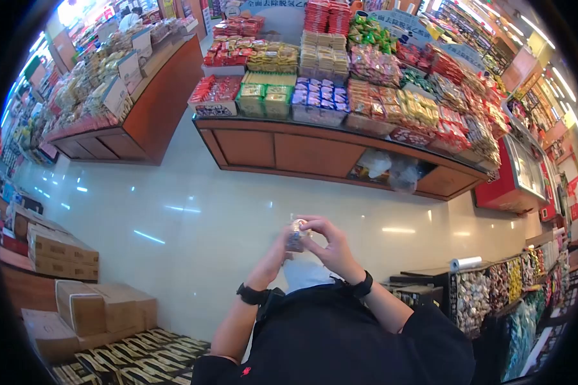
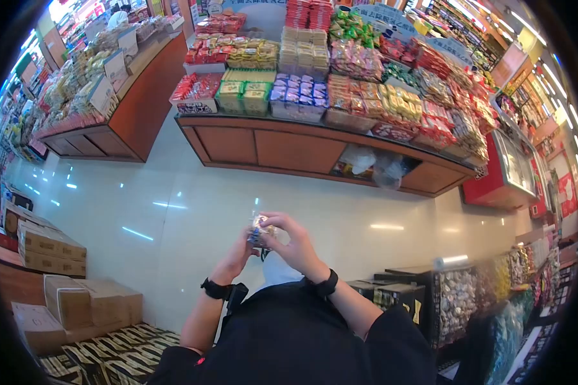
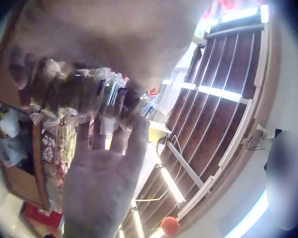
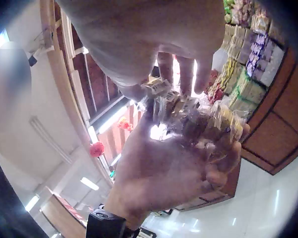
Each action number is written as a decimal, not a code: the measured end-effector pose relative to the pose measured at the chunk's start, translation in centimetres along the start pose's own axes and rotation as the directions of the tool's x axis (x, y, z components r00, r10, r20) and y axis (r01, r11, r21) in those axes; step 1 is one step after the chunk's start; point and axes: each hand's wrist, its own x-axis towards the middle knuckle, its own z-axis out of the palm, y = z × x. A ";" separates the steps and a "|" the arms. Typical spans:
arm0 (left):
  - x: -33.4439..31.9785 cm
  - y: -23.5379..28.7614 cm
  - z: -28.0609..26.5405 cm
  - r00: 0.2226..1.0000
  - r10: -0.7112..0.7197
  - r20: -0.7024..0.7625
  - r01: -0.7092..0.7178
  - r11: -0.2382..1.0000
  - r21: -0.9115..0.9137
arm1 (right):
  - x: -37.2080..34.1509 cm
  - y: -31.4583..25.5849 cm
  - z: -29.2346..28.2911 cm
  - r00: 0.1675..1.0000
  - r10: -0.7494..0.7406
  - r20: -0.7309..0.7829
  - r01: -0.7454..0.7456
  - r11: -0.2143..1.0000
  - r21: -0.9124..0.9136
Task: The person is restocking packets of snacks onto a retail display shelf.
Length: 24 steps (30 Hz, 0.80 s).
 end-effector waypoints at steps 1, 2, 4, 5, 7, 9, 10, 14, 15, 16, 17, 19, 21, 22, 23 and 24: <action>0.9 1.6 -1.3 1.000 0.016 0.017 -0.016 0.999 -0.035 | 2.4 0.7 0.6 1.000 -0.014 0.017 0.013 1.000 0.023; 2.0 3.4 -2.9 0.999 0.036 0.032 -0.034 0.997 -0.068 | 5.0 1.1 1.0 0.998 -0.055 0.015 0.055 0.999 0.004; 3.4 7.3 -4.5 0.999 0.054 0.006 -0.052 0.987 -0.154 | 10.1 1.5 1.6 0.991 -0.134 0.013 0.134 0.991 -0.027; 4.1 10.2 -4.6 0.997 0.065 -0.029 -0.069 0.977 -0.201 | 13.4 1.9 1.5 0.984 -0.174 0.040 0.175 0.984 -0.020; 6.4 13.2 -6.6 0.994 0.076 -0.073 -0.089 0.976 -0.197 | 17.7 3.0 2.1 0.974 -0.213 0.082 0.213 0.977 0.008; 9.5 14.6 -9.6 0.992 0.104 -0.076 -0.111 0.989 -0.094 | 21.7 4.1 2.2 0.979 -0.152 0.137 0.150 0.988 0.027; 10.7 15.8 -10.7 0.991 0.105 -0.084 -0.111 0.991 -0.077 | 23.7 4.3 2.0 0.979 -0.121 0.164 0.118 0.993 0.029; 14.9 21.1 -13.6 0.986 0.140 -0.086 -0.141 0.990 -0.006 | 30.9 4.3 -0.5 0.944 -0.129 0.304 0.096 0.988 0.121; 15.9 22.6 -14.1 0.986 0.147 -0.082 -0.146 0.989 0.023 | 32.8 4.7 -1.1 0.945 -0.066 0.321 0.011 0.985 0.170; 16.5 24.3 -14.3 0.985 0.162 -0.068 -0.156 0.985 0.080 | 34.6 5.1 -1.5 0.941 -0.004 0.340 -0.074 0.973 0.217; 17.2 26.4 -14.3 0.983 0.174 -0.052 -0.166 0.977 0.136 | 36.6 5.7 -1.9 0.931 0.057 0.359 -0.159 0.952 0.262; 20.1 29.5 -15.7 0.978 0.206 0.012 -0.204 0.956 0.212 | 41.3 6.4 -2.7 0.847 0.177 0.501 -0.257 0.962 0.094; 23.5 32.7 -18.2 0.965 0.237 0.108 -0.257 0.933 0.253 | 46.0 6.4 -2.9 0.767 0.247 0.592 -0.333 0.942 0.038; 25.6 34.5 -19.3 0.955 0.269 0.128 -0.296 0.909 0.293 | 48.3 7.3 -2.9 0.755 0.267 0.598 -0.362 0.931 0.042; 27.7 36.5 -20.5 0.953 0.263 0.149 -0.297 0.907 0.298 | 50.9 7.2 -2.7 0.744 0.286 0.604 -0.390 0.920 0.044; 29.2 38.6 -21.3 0.955 0.249 0.163 -0.290 0.900 0.324 | 52.7 6.3 -2.9 0.728 0.325 0.603 -0.474 0.875 0.100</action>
